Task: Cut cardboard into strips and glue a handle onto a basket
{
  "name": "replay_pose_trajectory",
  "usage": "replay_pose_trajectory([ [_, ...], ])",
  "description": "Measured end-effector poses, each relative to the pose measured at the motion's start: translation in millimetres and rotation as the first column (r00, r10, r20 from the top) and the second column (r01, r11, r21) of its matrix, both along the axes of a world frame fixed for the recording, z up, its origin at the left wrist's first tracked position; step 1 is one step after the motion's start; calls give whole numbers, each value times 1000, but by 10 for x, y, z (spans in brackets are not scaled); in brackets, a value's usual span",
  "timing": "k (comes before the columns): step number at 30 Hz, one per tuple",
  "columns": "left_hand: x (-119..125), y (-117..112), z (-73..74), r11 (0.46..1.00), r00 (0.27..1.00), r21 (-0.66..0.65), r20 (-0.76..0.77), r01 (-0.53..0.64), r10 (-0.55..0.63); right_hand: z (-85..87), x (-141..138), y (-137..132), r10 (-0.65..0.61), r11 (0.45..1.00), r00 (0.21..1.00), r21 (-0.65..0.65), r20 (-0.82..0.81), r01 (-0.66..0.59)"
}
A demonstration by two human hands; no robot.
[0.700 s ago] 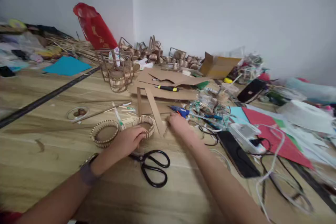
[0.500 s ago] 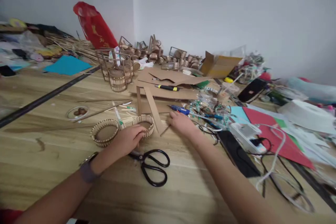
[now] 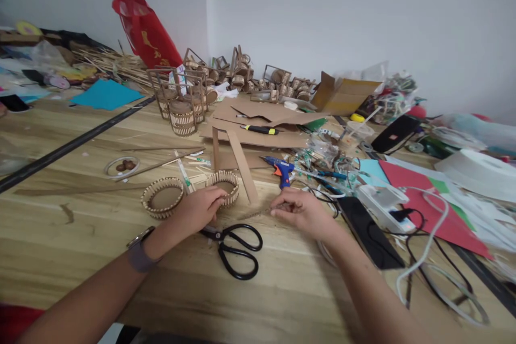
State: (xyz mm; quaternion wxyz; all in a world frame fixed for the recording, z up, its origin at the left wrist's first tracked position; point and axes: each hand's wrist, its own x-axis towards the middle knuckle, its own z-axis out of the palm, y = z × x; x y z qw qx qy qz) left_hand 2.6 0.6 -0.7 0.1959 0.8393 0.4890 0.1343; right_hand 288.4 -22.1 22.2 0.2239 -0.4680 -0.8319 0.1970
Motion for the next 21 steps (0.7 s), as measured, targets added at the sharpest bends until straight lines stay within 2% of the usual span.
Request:
replay_pose_trajectory([
  [2, 9, -2, -3, 1000, 1000, 2, 5, 3, -3, 54, -109, -13, -31, 996, 996, -81, -81, 25],
  [6, 17, -4, 0, 1000, 999, 7, 26, 19, -19, 207, -393, 48, -21, 989, 997, -150, -73, 9],
  [12, 7, 7, -54, 998, 994, 35, 87, 60, -63, 367, -666, 194, 177, 979, 984, -100, -15, -177],
  [21, 5, 36, -153, 995, 986, 61, 139, 81, -89, 412, -813, 309, 150, 986, 965, -101, 217, -130],
])
